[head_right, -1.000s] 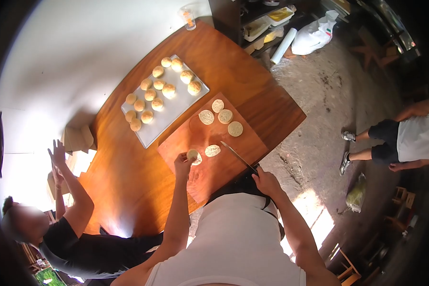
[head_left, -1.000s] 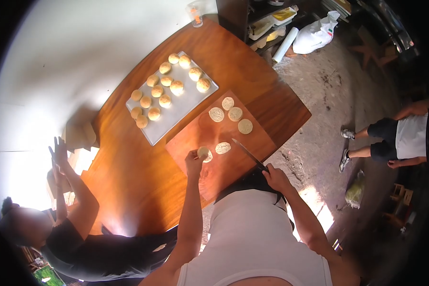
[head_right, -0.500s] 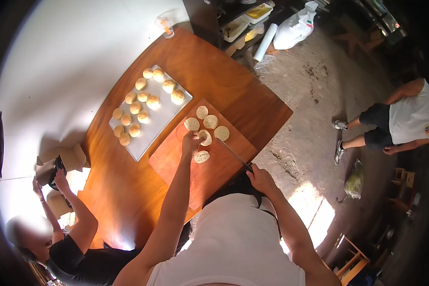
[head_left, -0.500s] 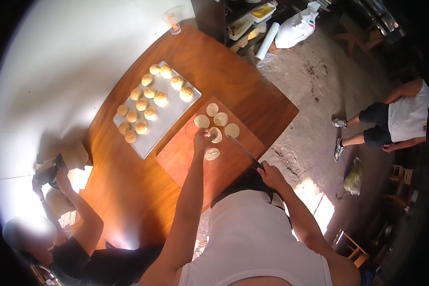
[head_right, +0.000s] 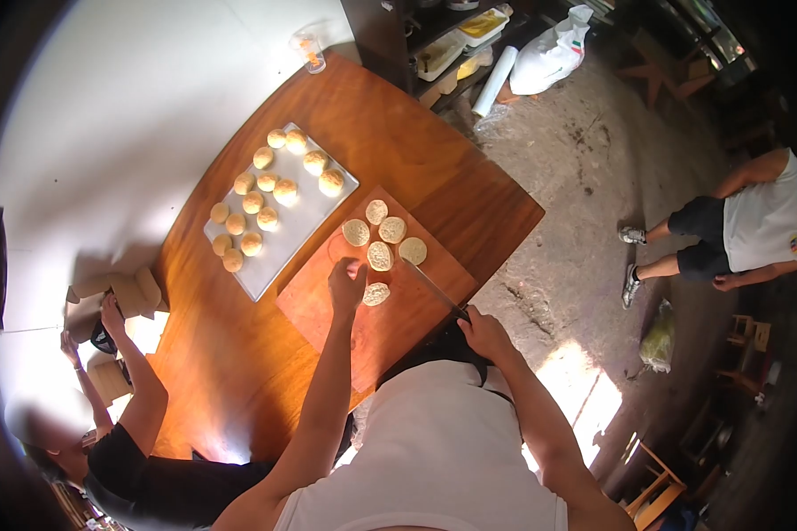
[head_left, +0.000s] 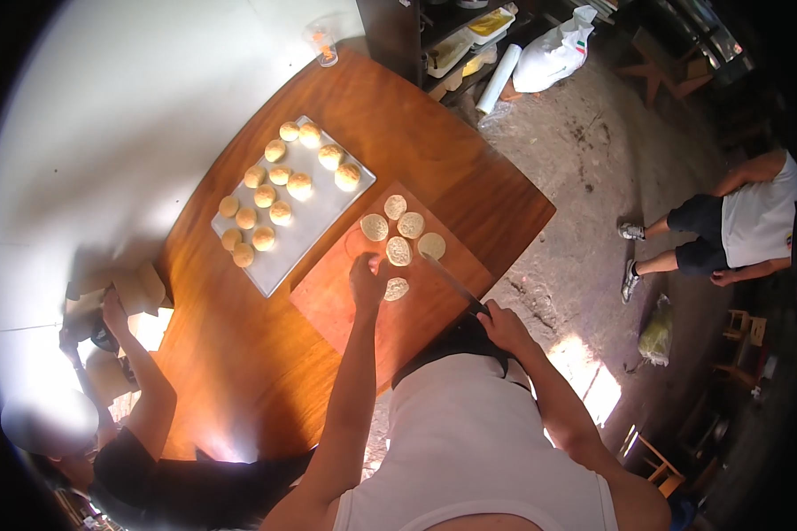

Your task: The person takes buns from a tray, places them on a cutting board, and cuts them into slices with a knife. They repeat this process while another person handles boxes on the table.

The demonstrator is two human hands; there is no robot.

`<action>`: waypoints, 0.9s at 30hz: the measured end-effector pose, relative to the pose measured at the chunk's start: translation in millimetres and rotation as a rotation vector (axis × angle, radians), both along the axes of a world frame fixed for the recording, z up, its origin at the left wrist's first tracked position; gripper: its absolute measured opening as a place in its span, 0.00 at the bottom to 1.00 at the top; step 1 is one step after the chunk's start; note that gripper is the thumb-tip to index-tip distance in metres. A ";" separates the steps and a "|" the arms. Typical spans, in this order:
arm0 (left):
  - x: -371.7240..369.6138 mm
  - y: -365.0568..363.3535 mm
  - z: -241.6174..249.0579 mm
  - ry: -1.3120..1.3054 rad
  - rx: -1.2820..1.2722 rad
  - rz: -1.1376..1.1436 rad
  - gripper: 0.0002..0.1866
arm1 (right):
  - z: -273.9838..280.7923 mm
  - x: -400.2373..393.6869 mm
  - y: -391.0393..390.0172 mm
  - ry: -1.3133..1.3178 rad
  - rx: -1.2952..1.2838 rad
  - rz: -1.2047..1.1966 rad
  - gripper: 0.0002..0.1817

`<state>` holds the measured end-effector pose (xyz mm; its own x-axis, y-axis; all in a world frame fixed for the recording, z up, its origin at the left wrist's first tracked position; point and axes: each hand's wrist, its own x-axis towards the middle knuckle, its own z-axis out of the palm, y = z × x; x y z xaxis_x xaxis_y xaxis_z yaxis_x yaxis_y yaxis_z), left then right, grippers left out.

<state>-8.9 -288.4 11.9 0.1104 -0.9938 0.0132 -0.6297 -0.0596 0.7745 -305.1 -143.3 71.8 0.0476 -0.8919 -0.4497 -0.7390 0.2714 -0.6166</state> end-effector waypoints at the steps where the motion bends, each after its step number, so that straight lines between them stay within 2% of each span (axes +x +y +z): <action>1: 6.6 8.4 -5.5 0.077 0.096 0.015 0.16 | -4.3 -1.6 0.4 0.018 -0.002 0.004 0.17; 5: 8.4 46.8 -17.2 0.066 0.241 0.023 0.20 | -8.2 -0.8 1.0 0.038 0.017 0.010 0.19; 10: -8.4 63.1 -18.6 0.093 0.329 0.066 0.22 | -4.1 -0.5 -2.6 -0.005 -0.001 0.014 0.18; 12: -17.6 61.2 -17.5 0.486 0.555 0.159 0.20 | -0.4 -1.8 -3.4 -0.020 -0.001 0.010 0.18; 13: -24.0 59.4 -15.3 0.474 0.568 0.150 0.19 | 1.5 -2.7 -3.8 -0.026 0.000 -0.011 0.18; 19: -55.7 38.7 -27.1 0.248 0.273 0.138 0.16 | 2.1 -10.3 -2.8 -0.013 -0.007 -0.058 0.18; 23: -62.6 34.3 -19.7 0.221 0.273 0.163 0.15 | -2.1 -14.0 1.9 -0.025 -0.007 -0.091 0.18; 27: -63.5 37.8 -36.8 0.348 0.182 0.236 0.16 | -3.7 -8.9 3.8 0.003 0.022 -0.093 0.17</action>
<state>-72.4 -250.6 -24.9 0.3007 -0.9237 -0.2376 -0.2864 -0.3250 0.9013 -314.0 -139.6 68.1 -0.0367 -0.8825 -0.4689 -0.7121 0.3523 -0.6073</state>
